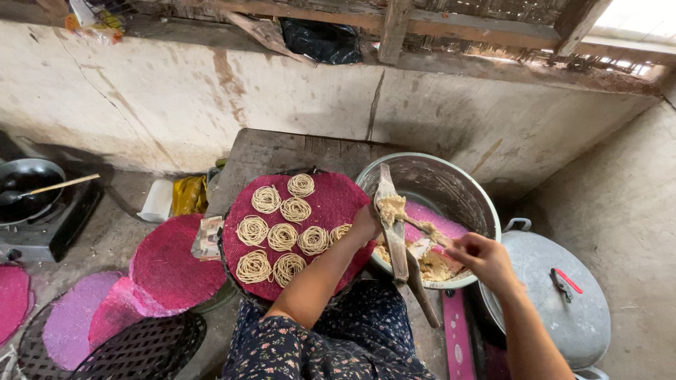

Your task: The person sits at a low table and uses a wooden hand press to extrude dough into noodle nests on a round pink mat. They load dough from a large basin into the press with a wooden spatula, squeeze the press handles to extrude noodles, and arrange the finished nests on the mat.

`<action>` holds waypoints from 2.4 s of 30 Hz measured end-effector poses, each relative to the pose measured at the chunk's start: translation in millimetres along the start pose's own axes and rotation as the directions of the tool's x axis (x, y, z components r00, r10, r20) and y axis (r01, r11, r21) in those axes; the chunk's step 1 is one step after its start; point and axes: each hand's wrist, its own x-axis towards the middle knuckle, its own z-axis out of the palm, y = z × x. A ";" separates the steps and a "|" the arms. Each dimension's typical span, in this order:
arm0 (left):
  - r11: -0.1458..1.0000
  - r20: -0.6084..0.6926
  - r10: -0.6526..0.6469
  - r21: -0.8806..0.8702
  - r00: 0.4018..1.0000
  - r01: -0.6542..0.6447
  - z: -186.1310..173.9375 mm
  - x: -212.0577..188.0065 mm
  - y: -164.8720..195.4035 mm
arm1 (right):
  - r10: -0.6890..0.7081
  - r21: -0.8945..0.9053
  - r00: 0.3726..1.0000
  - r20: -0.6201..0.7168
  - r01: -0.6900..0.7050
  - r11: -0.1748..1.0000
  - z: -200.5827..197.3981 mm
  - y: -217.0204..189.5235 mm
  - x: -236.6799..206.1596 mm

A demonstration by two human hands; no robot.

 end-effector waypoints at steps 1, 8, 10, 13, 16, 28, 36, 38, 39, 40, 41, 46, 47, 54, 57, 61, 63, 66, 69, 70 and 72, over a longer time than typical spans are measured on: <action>1.000 -0.012 0.016 -0.013 1.000 -0.016 -1.4 -1.5 0.0 | 0.018 -0.093 1.000 -0.009 -0.019 0.996 -9.5 -2.3 -2.1; 0.963 0.127 0.012 0.267 0.992 -0.046 26.1 13.7 -7.9 | -0.486 -0.476 0.786 -0.383 0.284 0.833 28.9 -25.8 -11.0; 0.975 0.129 -0.038 0.222 0.991 0.008 24.8 14.0 -10.9 | -0.644 -0.545 0.696 -0.318 0.422 0.725 38.3 -20.4 -16.2; 0.993 0.087 -0.119 -0.002 0.989 0.119 11.7 10.3 -17.2 | -0.562 -0.434 0.776 -0.286 0.418 0.798 37.3 -0.6 -19.7; 0.991 0.059 -0.069 -0.112 0.996 0.075 1.3 5.5 -19.0 | -0.209 0.116 0.978 -0.021 0.210 0.971 24.4 18.6 -11.8; 0.979 0.192 -0.055 0.203 0.980 0.015 0.7 7.0 -24.1 | -0.455 -0.214 0.855 -0.250 0.410 0.887 45.8 12.7 -20.4; 0.887 0.370 0.015 -0.434 0.929 0.159 -72.5 29.1 -35.7 | 0.261 -0.370 0.963 -0.067 -0.267 0.890 -0.6 62.3 -12.6; 0.853 0.387 0.169 -0.519 0.907 0.062 -98.7 28.1 -28.0 | 0.104 -0.532 0.994 -0.043 -0.111 0.839 6.5 62.3 -6.2; 0.827 0.389 0.243 -0.561 0.888 0.019 -108.8 23.0 -21.2 | -0.150 -0.481 0.989 -0.014 0.125 0.868 17.7 58.4 -5.7; 0.702 0.309 0.344 -0.712 0.887 -0.024 -115.2 13.6 -12.1 | -0.399 -0.421 0.917 -0.008 0.359 0.833 24.8 51.5 -3.4; 0.548 0.210 0.431 -0.833 0.877 -0.070 -118.4 0.9 -1.5 | -0.155 0.065 0.987 0.052 0.152 0.986 36.2 41.7 -2.1; 0.165 0.029 0.621 -0.982 0.783 -0.095 -126.4 -29.6 56.1 | -0.416 0.780 0.673 0.611 -0.601 0.173 127.9 -25.9 -43.0; 0.179 0.024 0.656 -0.976 0.755 -0.124 -130.5 -33.7 62.7 | -0.572 0.720 0.573 0.587 -0.692 0.046 136.0 -37.3 -49.1; 0.785 0.197 0.446 -0.555 0.873 -0.275 -186.0 -79.1 57.6 | -0.677 0.889 0.634 0.374 -0.453 0.066 105.2 -80.3 -27.0; 0.937 0.218 0.337 -0.174 0.916 -0.303 -189.6 -92.0 57.6 | -0.531 0.939 0.778 0.336 -0.232 0.256 82.8 -105.2 -15.7; 0.694 0.129 0.597 0.412 0.792 -0.590 -191.3 -94.3 64.1 | -0.419 0.780 0.874 0.245 0.079 0.620 80.1 -145.3 -17.3; 0.637 0.117 0.632 0.486 0.766 -0.599 -194.8 -95.8 66.2 | -0.507 0.643 0.841 0.189 0.284 0.711 78.5 -157.4 -20.7; 0.543 0.113 0.695 0.565 0.710 -0.621 -196.7 -100.5 67.9 | -0.756 -0.132 0.653 0.046 0.755 0.643 78.4 -163.7 -27.8; 0.712 0.097 0.497 0.523 0.862 -0.469 -192.7 -107.9 67.6 | -0.718 -0.204 0.685 0.125 0.725 0.657 85.0 -165.0 -35.6; 0.730 0.104 0.460 0.522 0.882 -0.442 -190.5 -110.7 66.7 | -0.717 -0.180 0.682 0.141 0.730 0.659 89.2 -166.0 -38.6; 0.759 0.121 0.388 0.521 0.914 -0.391 -187.8 -116.9 61.8 | -0.717 -0.133 0.676 0.168 0.737 0.663 100.6 -170.4 -44.9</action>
